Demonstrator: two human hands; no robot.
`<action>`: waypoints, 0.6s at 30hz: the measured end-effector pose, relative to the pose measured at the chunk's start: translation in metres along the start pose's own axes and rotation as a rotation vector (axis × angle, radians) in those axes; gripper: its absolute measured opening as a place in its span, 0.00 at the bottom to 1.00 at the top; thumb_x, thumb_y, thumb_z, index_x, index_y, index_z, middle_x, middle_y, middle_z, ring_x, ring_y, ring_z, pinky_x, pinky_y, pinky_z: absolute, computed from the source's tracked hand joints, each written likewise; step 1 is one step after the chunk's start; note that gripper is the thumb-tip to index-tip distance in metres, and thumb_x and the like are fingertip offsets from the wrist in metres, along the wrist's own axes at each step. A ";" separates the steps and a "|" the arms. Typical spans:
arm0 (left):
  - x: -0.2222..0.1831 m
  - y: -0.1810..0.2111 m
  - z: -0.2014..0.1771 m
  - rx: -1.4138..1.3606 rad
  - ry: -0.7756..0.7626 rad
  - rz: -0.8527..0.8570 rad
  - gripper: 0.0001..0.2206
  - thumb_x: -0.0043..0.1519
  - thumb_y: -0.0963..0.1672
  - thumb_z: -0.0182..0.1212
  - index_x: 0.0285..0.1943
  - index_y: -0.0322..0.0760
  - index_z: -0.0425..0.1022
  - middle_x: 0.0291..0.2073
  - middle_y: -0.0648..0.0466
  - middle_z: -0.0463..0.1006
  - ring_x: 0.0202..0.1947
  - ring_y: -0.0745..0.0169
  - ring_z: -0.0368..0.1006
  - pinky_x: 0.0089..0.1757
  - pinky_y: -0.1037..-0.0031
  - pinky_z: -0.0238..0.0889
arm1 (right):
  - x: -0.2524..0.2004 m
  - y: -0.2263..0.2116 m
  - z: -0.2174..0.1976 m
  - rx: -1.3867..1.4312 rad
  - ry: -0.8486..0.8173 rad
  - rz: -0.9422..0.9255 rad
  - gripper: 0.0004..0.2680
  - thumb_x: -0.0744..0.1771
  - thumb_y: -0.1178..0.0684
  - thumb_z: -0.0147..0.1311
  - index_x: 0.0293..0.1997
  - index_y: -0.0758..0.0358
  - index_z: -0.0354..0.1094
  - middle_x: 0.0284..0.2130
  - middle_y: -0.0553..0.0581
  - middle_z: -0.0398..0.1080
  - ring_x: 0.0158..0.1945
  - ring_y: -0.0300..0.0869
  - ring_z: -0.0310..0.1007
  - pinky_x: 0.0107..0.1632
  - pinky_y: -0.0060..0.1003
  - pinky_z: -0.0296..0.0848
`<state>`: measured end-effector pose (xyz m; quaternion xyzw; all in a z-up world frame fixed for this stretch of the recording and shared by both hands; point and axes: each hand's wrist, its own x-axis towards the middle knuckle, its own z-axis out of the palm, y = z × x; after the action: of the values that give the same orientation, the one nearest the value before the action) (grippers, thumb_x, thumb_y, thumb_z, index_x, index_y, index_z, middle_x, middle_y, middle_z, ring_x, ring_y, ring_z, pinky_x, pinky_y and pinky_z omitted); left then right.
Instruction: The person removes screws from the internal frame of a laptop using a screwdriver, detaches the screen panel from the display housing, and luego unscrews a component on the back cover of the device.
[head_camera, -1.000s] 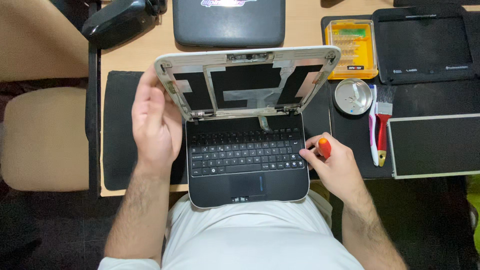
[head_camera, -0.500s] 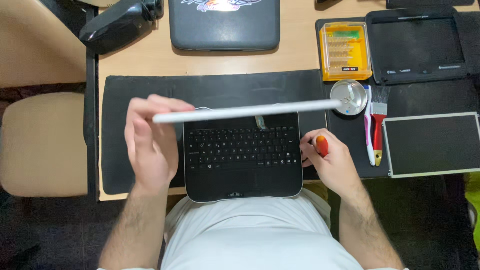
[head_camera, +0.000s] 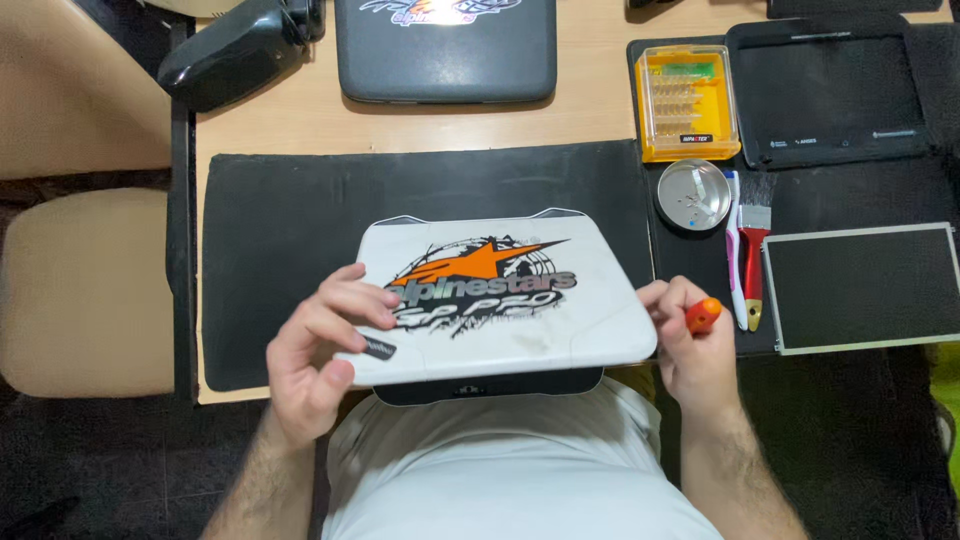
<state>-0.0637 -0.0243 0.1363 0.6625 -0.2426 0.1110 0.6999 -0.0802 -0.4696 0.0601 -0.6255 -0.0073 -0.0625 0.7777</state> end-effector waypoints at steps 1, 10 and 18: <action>-0.002 0.004 -0.002 0.001 0.000 0.003 0.12 0.76 0.54 0.65 0.47 0.49 0.81 0.49 0.45 0.91 0.66 0.39 0.86 0.81 0.28 0.52 | -0.003 -0.006 0.001 0.001 -0.001 -0.003 0.25 0.71 0.31 0.72 0.31 0.54 0.57 0.37 0.70 0.82 0.33 0.39 0.78 0.34 0.31 0.77; -0.021 0.018 -0.015 0.383 -0.362 -0.065 0.16 0.72 0.46 0.55 0.65 0.42 0.82 0.78 0.41 0.83 0.87 0.28 0.73 0.85 0.31 0.50 | -0.013 -0.029 -0.008 -0.254 -0.223 0.252 0.20 0.69 0.60 0.71 0.32 0.52 0.51 0.43 0.61 0.78 0.39 0.39 0.67 0.46 0.34 0.67; -0.035 0.006 -0.009 0.582 -0.456 -0.090 0.34 0.58 0.36 0.66 0.80 0.43 0.79 0.93 0.41 0.63 0.97 0.29 0.48 0.86 0.22 0.37 | -0.004 -0.046 0.026 -0.602 -0.142 0.282 0.21 0.65 0.62 0.79 0.27 0.56 0.56 0.56 0.65 0.89 0.38 0.38 0.90 0.43 0.30 0.86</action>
<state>-0.0947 -0.0088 0.1246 0.8515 -0.3213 -0.0060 0.4143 -0.0869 -0.4540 0.1101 -0.8247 0.0439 0.0902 0.5567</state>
